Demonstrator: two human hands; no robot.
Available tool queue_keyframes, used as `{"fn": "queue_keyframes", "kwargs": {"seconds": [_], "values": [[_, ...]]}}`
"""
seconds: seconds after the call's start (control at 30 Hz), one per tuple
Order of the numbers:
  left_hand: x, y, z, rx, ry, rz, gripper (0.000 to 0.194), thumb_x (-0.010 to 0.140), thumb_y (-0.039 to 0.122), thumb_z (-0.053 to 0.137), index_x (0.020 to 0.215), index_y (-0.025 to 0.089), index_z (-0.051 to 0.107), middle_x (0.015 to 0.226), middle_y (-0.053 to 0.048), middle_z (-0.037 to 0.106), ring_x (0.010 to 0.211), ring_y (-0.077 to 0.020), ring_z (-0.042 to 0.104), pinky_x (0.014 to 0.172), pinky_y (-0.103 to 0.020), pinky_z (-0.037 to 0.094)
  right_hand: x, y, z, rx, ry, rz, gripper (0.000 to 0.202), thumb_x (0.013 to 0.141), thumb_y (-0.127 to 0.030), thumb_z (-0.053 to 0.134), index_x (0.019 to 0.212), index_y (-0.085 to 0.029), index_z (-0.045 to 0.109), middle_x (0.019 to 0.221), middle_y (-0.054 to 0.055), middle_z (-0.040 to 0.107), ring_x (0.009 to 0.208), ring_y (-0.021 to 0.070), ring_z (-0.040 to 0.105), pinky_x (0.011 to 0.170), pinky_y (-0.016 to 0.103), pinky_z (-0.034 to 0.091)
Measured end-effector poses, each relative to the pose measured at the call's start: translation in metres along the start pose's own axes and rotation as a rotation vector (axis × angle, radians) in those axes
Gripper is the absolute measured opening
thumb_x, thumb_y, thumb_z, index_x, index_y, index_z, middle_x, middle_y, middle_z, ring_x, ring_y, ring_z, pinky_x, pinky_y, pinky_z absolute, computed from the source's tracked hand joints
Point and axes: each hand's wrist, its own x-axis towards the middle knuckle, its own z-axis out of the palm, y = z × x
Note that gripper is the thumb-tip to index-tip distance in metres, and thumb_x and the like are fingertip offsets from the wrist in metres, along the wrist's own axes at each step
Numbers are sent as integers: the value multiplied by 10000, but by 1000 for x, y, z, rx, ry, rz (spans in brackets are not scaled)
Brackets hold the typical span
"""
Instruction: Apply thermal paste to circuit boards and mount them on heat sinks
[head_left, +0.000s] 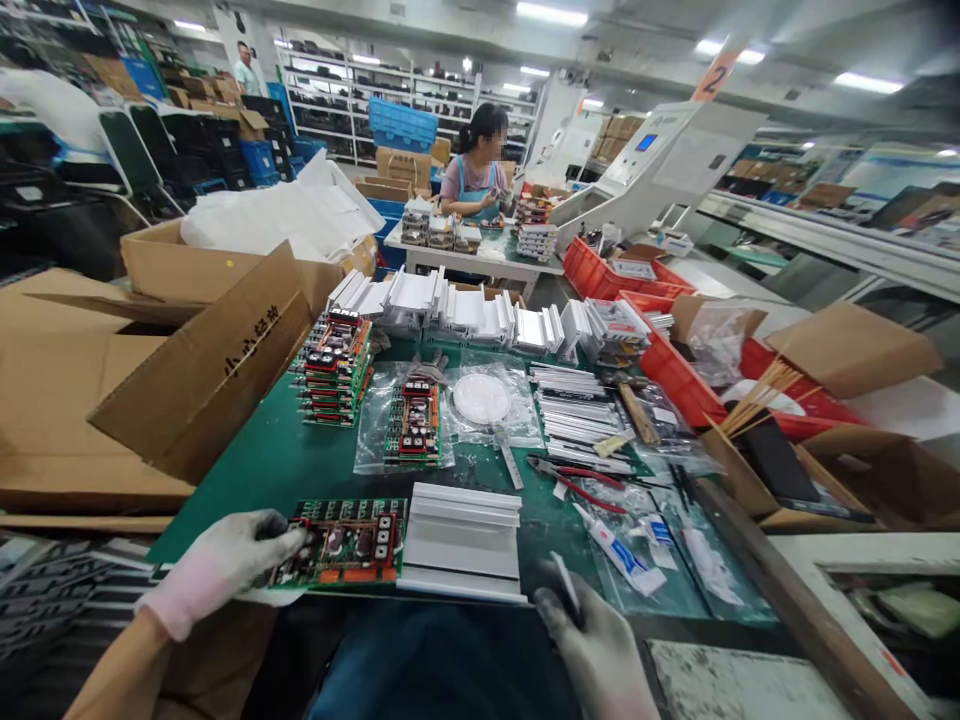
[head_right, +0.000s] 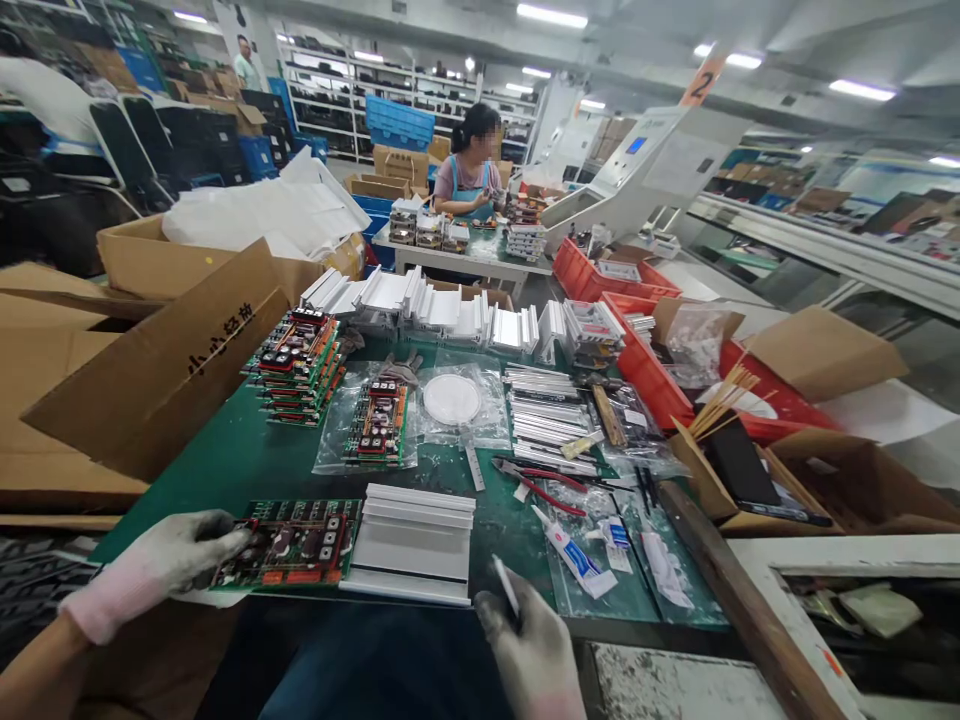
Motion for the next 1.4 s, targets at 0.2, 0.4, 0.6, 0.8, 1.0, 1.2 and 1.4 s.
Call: {"fn": "queue_keyframes", "kwargs": {"seconds": [0.2, 0.4, 0.6, 0.8, 1.0, 1.2, 1.4], "values": [[15, -4, 0, 7, -29, 67, 489, 628, 705, 472, 557, 237, 596, 615, -60, 649, 612, -246, 586, 557, -301, 397, -5, -14, 21, 102, -118, -59, 439, 852, -520, 576, 1142, -239, 748, 1155, 73, 733, 1119, 319, 672, 950, 387, 544], [21, 4, 4, -81, -49, 83, 541, 597, 748, 502, 529, 220, 598, 610, -79, 645, 592, -238, 583, 531, -286, 422, -8, -12, 23, 104, -124, -66, 504, 899, -581, 533, 1192, -219, 726, 1214, 88, 707, 1189, 313, 631, 1014, 388, 501], [12, 23, 21, -117, -192, 179, 693, 658, 771, 444, 873, 179, 735, 851, -109, 737, 838, -303, 678, 740, -321, 522, -11, -8, 25, 57, -75, -112, 494, 929, -589, 499, 1204, -246, 723, 1206, 95, 709, 1156, 304, 654, 970, 365, 530], [-25, 30, 58, 125, 32, 91, 764, 711, 692, 429, 1232, 172, 633, 1136, -131, 666, 1097, -320, 631, 963, -407, 491, -15, -5, 31, 9, -64, -121, 459, 954, -527, 497, 1215, -219, 715, 1172, 100, 725, 1115, 268, 680, 922, 288, 544], [-41, 33, 92, 276, 68, 119, 653, 808, 573, 408, 1262, 130, 560, 1134, -145, 646, 1095, -302, 613, 946, -415, 496, -23, -17, 43, -62, -59, -194, 430, 982, -440, 459, 1205, -176, 714, 1036, 134, 759, 993, 254, 725, 844, 257, 553], [-31, 23, 95, 279, 126, 197, 549, 851, 547, 342, 1142, 164, 607, 1100, -130, 667, 1087, -292, 627, 959, -406, 487, -27, -25, 47, -50, 24, -232, 496, 1000, -506, 401, 1094, -170, 753, 765, 112, 745, 696, 217, 719, 616, 223, 513], [-29, 24, 94, 272, 142, 192, 532, 820, 562, 343, 1068, 175, 611, 983, -122, 674, 947, -293, 657, 844, -387, 513, -26, -28, 52, -59, 80, -231, 575, 999, -550, 360, 877, -161, 765, 614, 84, 680, 515, 173, 615, 491, 232, 391]]}}
